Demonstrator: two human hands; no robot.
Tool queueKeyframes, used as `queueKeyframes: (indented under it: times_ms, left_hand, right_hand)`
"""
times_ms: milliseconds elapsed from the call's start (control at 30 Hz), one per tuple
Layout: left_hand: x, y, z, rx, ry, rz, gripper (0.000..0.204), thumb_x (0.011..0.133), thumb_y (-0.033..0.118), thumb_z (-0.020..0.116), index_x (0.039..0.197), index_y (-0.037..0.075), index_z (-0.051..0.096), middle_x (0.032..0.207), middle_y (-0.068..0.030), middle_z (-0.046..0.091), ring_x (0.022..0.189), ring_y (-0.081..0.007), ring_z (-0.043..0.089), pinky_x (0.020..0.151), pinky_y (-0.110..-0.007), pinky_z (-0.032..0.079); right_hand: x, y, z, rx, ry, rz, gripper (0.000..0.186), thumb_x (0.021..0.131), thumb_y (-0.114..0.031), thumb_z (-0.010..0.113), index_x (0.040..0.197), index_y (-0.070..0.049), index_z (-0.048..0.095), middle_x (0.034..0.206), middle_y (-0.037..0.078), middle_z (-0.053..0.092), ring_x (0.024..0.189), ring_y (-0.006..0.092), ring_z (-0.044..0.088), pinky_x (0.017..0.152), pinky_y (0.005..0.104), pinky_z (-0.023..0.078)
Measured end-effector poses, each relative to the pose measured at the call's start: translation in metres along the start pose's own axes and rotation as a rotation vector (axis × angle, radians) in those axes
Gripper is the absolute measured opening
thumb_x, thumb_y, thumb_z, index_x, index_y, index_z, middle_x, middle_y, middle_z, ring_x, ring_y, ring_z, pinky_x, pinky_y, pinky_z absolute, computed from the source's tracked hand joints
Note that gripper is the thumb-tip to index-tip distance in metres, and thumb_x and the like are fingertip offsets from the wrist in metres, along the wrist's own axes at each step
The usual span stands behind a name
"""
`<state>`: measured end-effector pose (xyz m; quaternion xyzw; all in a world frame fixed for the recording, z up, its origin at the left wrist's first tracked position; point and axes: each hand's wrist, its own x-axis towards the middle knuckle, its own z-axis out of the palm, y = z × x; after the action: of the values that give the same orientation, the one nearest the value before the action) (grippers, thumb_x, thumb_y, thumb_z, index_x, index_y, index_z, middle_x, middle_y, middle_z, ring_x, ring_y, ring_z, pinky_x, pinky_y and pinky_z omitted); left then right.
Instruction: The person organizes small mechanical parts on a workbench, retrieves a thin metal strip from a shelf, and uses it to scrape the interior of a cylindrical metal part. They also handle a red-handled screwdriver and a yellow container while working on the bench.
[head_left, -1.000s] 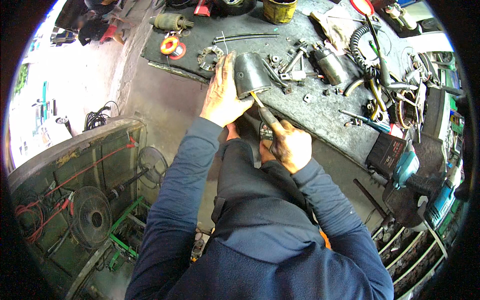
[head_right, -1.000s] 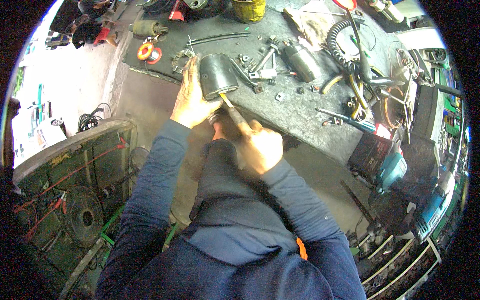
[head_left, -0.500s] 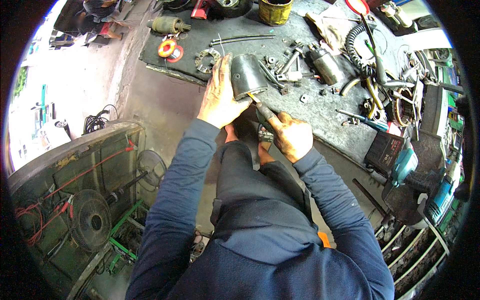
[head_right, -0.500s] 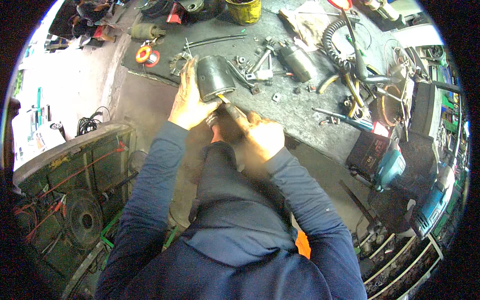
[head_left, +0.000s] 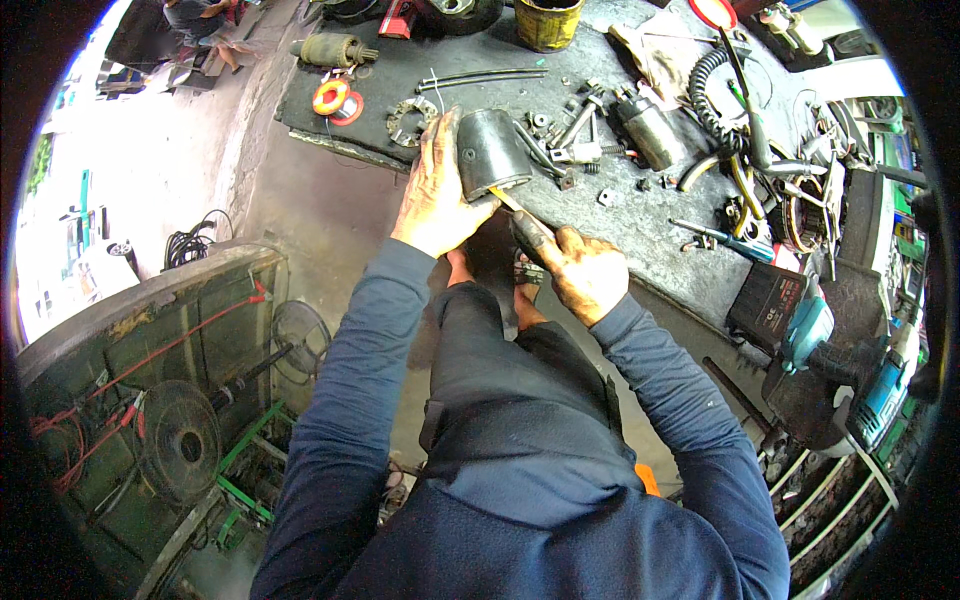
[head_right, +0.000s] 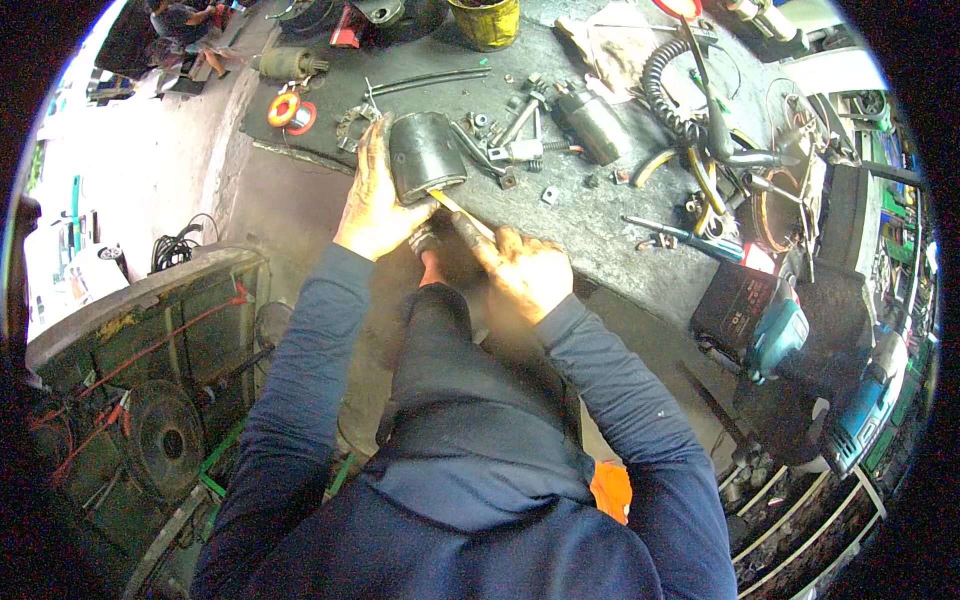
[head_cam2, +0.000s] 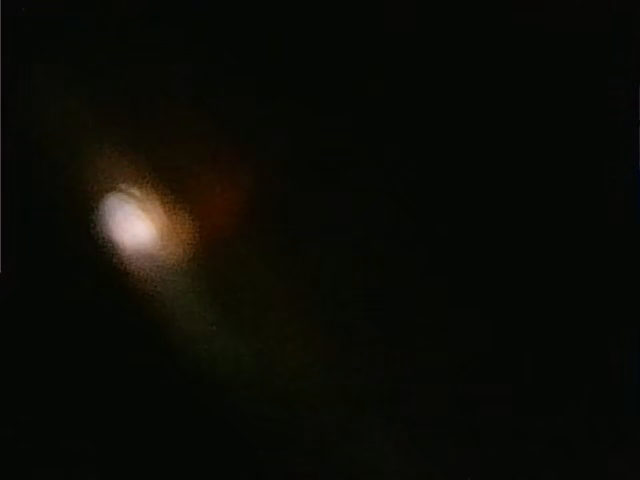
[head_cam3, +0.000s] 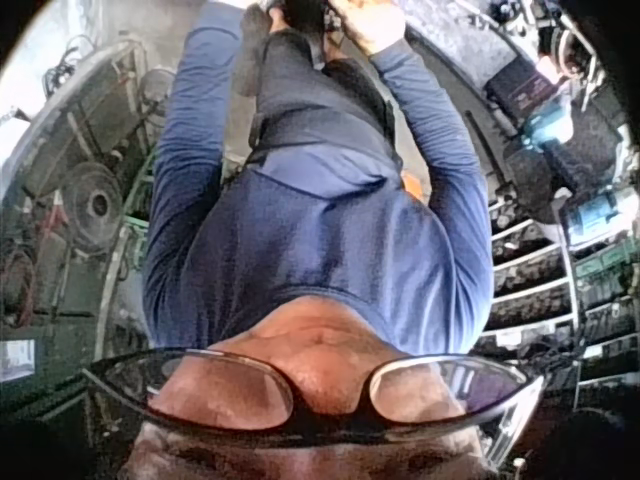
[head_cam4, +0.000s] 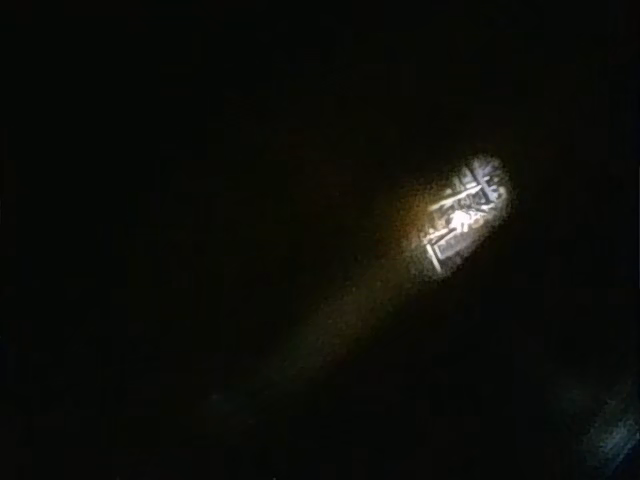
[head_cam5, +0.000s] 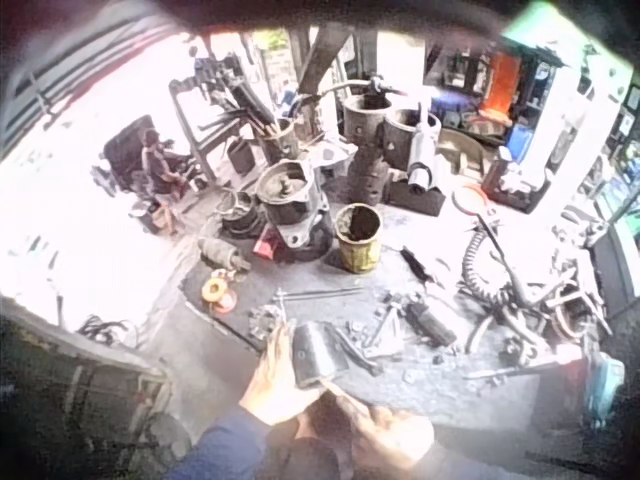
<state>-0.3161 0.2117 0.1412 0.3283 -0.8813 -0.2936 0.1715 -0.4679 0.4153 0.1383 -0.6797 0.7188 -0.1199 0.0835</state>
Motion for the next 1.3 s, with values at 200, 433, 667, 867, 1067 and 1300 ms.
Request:
queueKeyframes:
  times_ms: [200, 433, 667, 867, 1067, 1300]
  left_hand:
    - [0.002, -0.006, -0.001, -0.054, -0.013, 0.007, 0.123, 0.065, 0.021, 0.092, 0.161, 0.004, 0.016, 0.16, -0.0285, 0.028, 0.149, -0.0471, 0.031, 0.122, -0.05, 0.034]
    - [0.002, -0.019, 0.001, -0.077, -0.007, 0.049, 0.13, 0.061, 0.013, 0.094, 0.163, 0.008, 0.014, 0.16, -0.0255, 0.029, 0.15, -0.0432, 0.031, 0.123, -0.048, 0.033]
    - [0.003, -0.023, 0.001, -0.092, -0.025, 0.033, 0.13, 0.06, 0.013, 0.094, 0.163, 0.008, 0.014, 0.16, -0.0247, 0.029, 0.15, -0.0422, 0.031, 0.123, -0.047, 0.032]
    - [0.004, -0.022, -0.001, -0.105, -0.039, 0.027, 0.131, 0.061, 0.014, 0.095, 0.163, 0.008, 0.013, 0.16, -0.0246, 0.029, 0.15, -0.0428, 0.031, 0.123, -0.048, 0.032]
    - [0.004, -0.022, 0.002, -0.127, -0.023, 0.018, 0.132, 0.06, 0.013, 0.095, 0.163, 0.008, 0.013, 0.16, -0.0237, 0.03, 0.15, -0.0417, 0.031, 0.124, -0.048, 0.032]
    - [0.003, -0.025, 0.002, -0.124, 0.006, 0.052, 0.132, 0.059, 0.016, 0.097, 0.162, 0.006, 0.014, 0.159, -0.0234, 0.031, 0.149, -0.0411, 0.034, 0.122, -0.047, 0.035]
  right_hand:
    - [-0.003, 0.01, -0.005, -0.12, 0.009, -0.075, 0.064, 0.088, -0.019, 0.061, 0.15, -0.031, 0.053, 0.082, 0.005, 0.06, 0.063, 0.0217, 0.066, 0.056, 0.038, 0.054]
    - [-0.002, 0.009, -0.012, -0.047, -0.051, -0.051, 0.075, 0.08, -0.026, 0.066, 0.153, -0.03, 0.049, 0.087, 0.008, 0.062, 0.065, 0.0259, 0.068, 0.06, 0.0435, 0.056]
    - [0.003, 0.012, -0.01, -0.066, -0.03, -0.097, 0.072, 0.081, -0.024, 0.067, 0.151, -0.029, 0.051, 0.087, 0.007, 0.062, 0.066, 0.025, 0.068, 0.06, 0.0426, 0.056]
    - [0.008, 0.009, -0.008, -0.052, 0.032, -0.089, 0.058, 0.087, -0.017, 0.062, 0.145, -0.027, 0.057, 0.085, 0.007, 0.063, 0.066, 0.0237, 0.067, 0.059, 0.0398, 0.056]
    - [0.011, 0.008, -0.005, -0.087, -0.026, -0.065, 0.08, 0.079, -0.023, 0.067, 0.156, -0.026, 0.045, 0.086, 0.008, 0.063, 0.065, 0.0265, 0.069, 0.06, 0.0431, 0.056]
    - [0.009, -0.001, -0.008, -0.045, 0.015, -0.031, 0.059, 0.084, -0.016, 0.062, 0.143, -0.023, 0.058, 0.084, 0.006, 0.062, 0.065, 0.0243, 0.067, 0.058, 0.0393, 0.054]
